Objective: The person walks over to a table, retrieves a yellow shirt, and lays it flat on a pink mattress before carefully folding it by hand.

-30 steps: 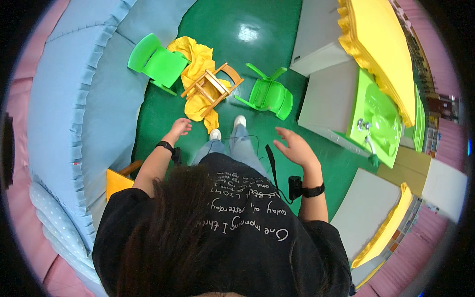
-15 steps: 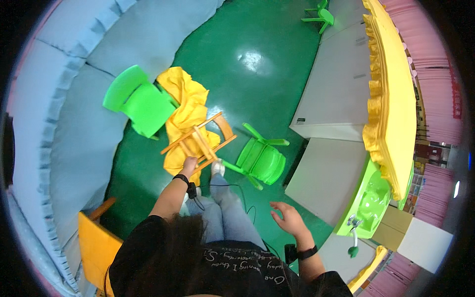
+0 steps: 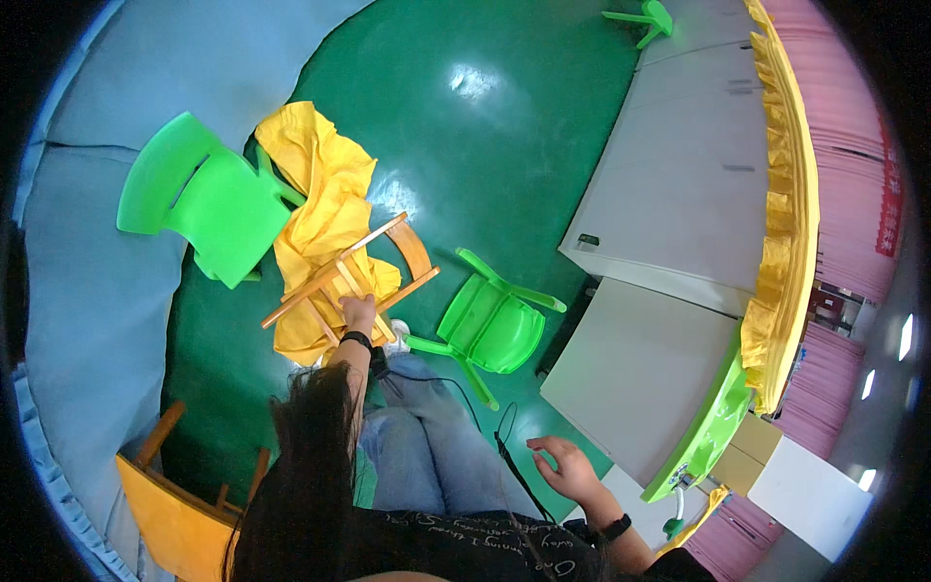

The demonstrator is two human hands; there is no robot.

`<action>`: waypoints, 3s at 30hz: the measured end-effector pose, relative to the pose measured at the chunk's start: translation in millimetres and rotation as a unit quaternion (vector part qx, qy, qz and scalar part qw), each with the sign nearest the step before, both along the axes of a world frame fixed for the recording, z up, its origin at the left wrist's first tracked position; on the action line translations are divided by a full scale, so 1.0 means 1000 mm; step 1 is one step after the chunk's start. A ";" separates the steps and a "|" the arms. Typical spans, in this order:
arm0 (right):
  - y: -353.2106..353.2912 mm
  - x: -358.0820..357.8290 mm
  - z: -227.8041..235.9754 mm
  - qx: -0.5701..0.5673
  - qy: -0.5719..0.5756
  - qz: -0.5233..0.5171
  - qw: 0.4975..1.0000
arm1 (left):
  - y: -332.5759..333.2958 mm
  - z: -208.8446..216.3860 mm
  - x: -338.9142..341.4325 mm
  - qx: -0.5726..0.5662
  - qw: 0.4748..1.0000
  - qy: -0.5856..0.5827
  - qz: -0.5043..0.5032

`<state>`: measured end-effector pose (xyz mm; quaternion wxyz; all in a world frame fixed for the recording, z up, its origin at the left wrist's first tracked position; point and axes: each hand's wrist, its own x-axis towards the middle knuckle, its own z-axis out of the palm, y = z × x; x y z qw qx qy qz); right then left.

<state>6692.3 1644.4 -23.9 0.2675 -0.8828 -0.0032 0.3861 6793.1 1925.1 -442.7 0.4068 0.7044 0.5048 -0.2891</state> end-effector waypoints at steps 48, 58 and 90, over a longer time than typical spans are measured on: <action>0.566 -0.198 -0.077 0.169 0.211 0.183 0.945 | 0.349 0.285 -0.613 -0.021 0.830 -0.371 0.416; 0.760 -0.319 -0.174 0.104 0.175 0.259 0.944 | 0.331 0.305 -0.738 -0.173 0.782 -0.293 0.523; 0.794 -0.361 -0.220 0.236 0.227 0.364 0.872 | 0.307 0.217 -0.766 -0.258 0.806 -0.220 0.484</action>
